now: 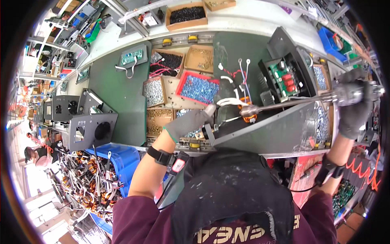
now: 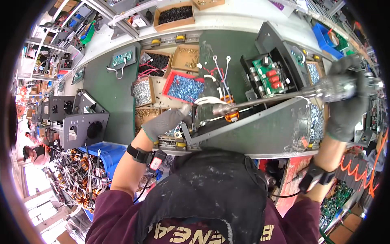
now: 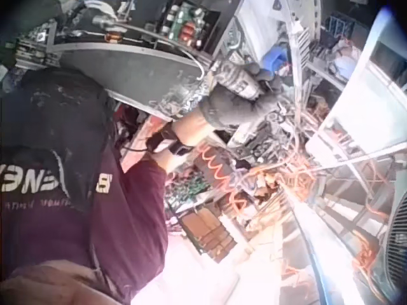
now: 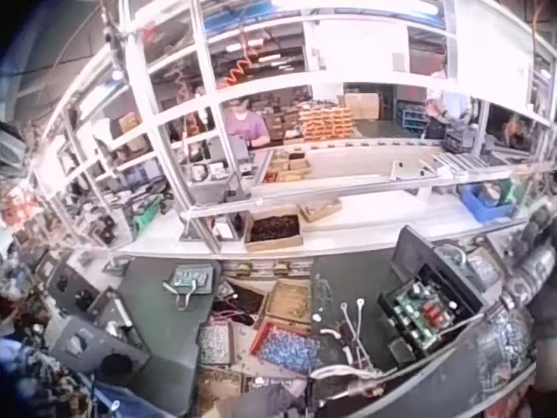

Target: Assembling an electronic inverter unit by installing circuit boards, wiring, and housing components using a pneumatic screwdriver.

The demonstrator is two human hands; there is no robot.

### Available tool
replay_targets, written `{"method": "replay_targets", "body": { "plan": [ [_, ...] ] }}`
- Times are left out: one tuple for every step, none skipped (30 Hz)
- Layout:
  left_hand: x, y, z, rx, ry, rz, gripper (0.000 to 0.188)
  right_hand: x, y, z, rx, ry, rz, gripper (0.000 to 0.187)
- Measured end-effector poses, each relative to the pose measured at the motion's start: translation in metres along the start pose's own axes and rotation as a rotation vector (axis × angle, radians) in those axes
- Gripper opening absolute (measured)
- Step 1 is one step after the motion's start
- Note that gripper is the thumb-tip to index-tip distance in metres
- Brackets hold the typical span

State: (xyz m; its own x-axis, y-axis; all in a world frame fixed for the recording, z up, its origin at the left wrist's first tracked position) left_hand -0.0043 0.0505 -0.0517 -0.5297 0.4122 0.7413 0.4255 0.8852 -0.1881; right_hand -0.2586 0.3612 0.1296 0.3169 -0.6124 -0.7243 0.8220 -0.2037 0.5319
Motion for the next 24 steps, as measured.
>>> {"method": "replay_targets", "body": {
  "plan": [
    [-0.002, -0.002, 0.000, 0.001, -0.032, -0.069, 0.078, 0.021, -0.013, -0.021, 0.175, -0.071, 0.053, 0.030],
    [-0.001, -0.001, -0.002, 0.039, -0.002, -0.074, 0.078, 0.041, -0.021, -0.040, 0.313, -0.079, 0.107, 0.027],
    [-0.002, 0.000, -0.003, 0.038, -0.010, -0.077, 0.078, 0.060, -0.025, -0.048, 0.254, -0.036, 0.125, 0.025],
    [-0.005, 0.001, -0.003, 0.051, -0.028, -0.043, 0.078, 0.075, -0.030, -0.061, 0.447, -0.032, 0.095, 0.025],
    [-0.007, 0.002, -0.003, 0.078, -0.006, -0.001, 0.078, 0.089, -0.030, -0.073, 0.611, -0.046, 0.114, 0.024],
    [-0.010, 0.003, -0.003, 0.092, 0.011, 0.062, 0.076, 0.099, -0.029, -0.076, 0.588, -0.029, 0.102, 0.024],
    [-0.017, 0.007, -0.002, 0.079, -0.029, 0.051, 0.076, 0.109, -0.029, -0.080, 0.683, -0.021, 0.123, 0.024],
    [-0.020, 0.010, -0.001, 0.128, 0.057, 0.068, 0.070, 0.117, -0.028, -0.080, 0.725, -0.023, 0.165, 0.024],
    [-0.023, 0.014, 0.001, 0.178, 0.138, 0.130, 0.064, 0.122, -0.028, -0.081, 0.780, -0.002, 0.146, 0.024],
    [-0.028, 0.018, 0.005, 0.275, 0.154, 0.047, 0.046, 0.128, -0.028, -0.081, 0.790, 0.001, 0.136, 0.024],
    [-0.033, 0.022, 0.009, 0.295, 0.159, -0.015, 0.046, 0.131, -0.029, -0.081, 0.808, -0.013, 0.122, 0.024],
    [-0.036, 0.025, 0.012, 0.336, 0.129, 0.092, 0.044, 0.137, -0.030, -0.083, 0.847, 0.007, 0.163, 0.023],
    [-0.038, 0.028, 0.015, 0.357, 0.074, 0.172, 0.043, 0.139, -0.031, -0.083, 0.826, 0.020, 0.143, 0.023],
    [-0.042, 0.030, 0.017, 0.432, 0.027, -0.108, 0.049, 0.140, -0.034, -0.085, 0.873, 0.021, 0.106, 0.022],
    [-0.039, 0.031, 0.018, 0.474, 0.091, -0.091, 0.049, 0.142, -0.037, -0.087, 0.924, 0.025, 0.070, 0.021],
    [-0.042, 0.034, 0.018, 0.481, 0.019, -0.375, 0.052, 0.142, -0.039, -0.087, 0.897, 0.053, 0.047, 0.017],
    [-0.044, 0.037, 0.019, 0.484, -0.010, -0.678, 0.055, 0.144, -0.041, -0.088, 0.921, 0.079, 0.059, 0.017],
    [-0.041, 0.036, 0.020, 0.510, 0.029, -0.684, 0.053, 0.143, -0.042, -0.086, 0.868, 0.051, 0.077, 0.015],
    [-0.041, 0.035, 0.021, 0.505, -0.038, -0.672, 0.053, 0.143, -0.043, -0.083, 0.801, 0.010, 0.091, 0.013],
    [-0.038, 0.035, 0.022, 0.501, 0.025, -0.687, 0.053, 0.143, -0.043, -0.081, 0.783, 0.014, 0.093, 0.012],
    [-0.036, 0.033, 0.023, 0.496, 0.089, -0.701, 0.053, 0.144, -0.044, -0.081, 0.829, 0.032, 0.095, 0.012],
    [-0.036, 0.033, 0.024, 0.495, 0.078, -0.703, 0.053, 0.144, -0.044, -0.080, 0.864, 0.039, 0.077, 0.012],
    [-0.037, 0.033, 0.025, 0.495, 0.055, -0.711, 0.052, 0.144, -0.043, -0.078, 0.871, 0.031, 0.053, 0.011],
    [-0.038, 0.033, 0.026, 0.485, 0.036, -0.719, 0.052, 0.145, -0.043, -0.077, 0.897, 0.047, 0.059, 0.011]
  ]
}}
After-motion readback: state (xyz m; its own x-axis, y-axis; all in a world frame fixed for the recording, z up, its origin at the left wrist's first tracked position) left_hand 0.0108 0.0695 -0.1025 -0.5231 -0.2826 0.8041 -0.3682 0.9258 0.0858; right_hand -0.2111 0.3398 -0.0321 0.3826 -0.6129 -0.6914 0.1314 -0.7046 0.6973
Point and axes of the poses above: each hand's wrist, its own z-axis towards the middle knuckle, its own y-axis out of the palm, x = y × z, the point moved 3 cm from there along z, towards the middle knuckle, and after that the axes turned 12 degrees about -x, right-handed, at the moved point
